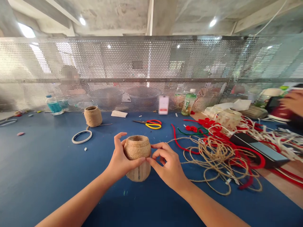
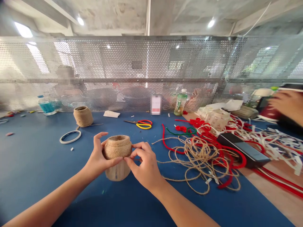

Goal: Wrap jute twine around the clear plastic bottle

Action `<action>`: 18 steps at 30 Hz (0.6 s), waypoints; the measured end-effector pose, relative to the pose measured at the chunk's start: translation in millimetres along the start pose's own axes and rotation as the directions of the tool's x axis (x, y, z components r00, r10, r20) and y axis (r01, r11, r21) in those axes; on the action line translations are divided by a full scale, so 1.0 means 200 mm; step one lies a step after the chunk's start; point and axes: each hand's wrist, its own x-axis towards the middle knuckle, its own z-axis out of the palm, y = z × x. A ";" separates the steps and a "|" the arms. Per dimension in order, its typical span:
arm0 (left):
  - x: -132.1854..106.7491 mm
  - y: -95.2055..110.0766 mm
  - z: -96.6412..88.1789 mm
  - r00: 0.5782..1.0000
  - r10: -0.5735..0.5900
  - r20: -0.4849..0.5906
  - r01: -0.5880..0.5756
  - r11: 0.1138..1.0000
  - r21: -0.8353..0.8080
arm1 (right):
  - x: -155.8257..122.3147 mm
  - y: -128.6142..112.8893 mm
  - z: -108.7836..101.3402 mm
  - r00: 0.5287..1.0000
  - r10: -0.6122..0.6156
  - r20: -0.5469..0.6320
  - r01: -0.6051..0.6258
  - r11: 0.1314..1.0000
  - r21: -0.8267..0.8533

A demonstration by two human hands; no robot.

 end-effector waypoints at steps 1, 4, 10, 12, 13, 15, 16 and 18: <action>0.00 -0.01 0.01 1.000 -0.001 0.002 0.001 0.999 -0.037 | 0.00 0.00 0.00 1.000 -0.010 -0.008 0.010 1.000 -0.001; 0.00 -0.02 0.02 1.000 0.006 0.014 -0.004 0.993 -0.116 | 0.00 0.00 -0.01 0.999 -0.040 -0.034 0.040 0.999 -0.011; 0.01 -0.03 0.02 0.999 -0.026 0.036 0.031 0.992 -0.123 | 0.00 0.00 -0.01 0.999 -0.036 -0.018 0.035 0.998 -0.046; 0.01 -0.03 0.01 0.999 -0.039 0.038 0.043 0.993 -0.111 | 0.01 0.00 -0.01 1.000 -0.027 -0.003 0.027 0.998 -0.049; 0.02 -0.03 0.01 0.998 -0.043 0.037 0.046 0.993 -0.105 | 0.01 0.01 -0.01 1.000 -0.024 0.005 0.024 0.998 -0.050; 0.02 -0.03 0.01 0.998 -0.045 0.037 0.049 0.994 -0.097 | 0.01 0.01 -0.02 1.000 -0.021 0.019 0.022 0.998 -0.053; 0.02 -0.03 0.01 0.998 -0.045 0.038 0.048 0.994 -0.095 | 0.01 0.01 -0.02 0.999 -0.024 0.024 0.025 0.998 -0.055; 0.02 -0.04 0.01 0.998 -0.044 0.036 0.047 0.995 -0.093 | 0.02 0.01 -0.02 0.999 -0.035 0.035 0.037 0.998 -0.060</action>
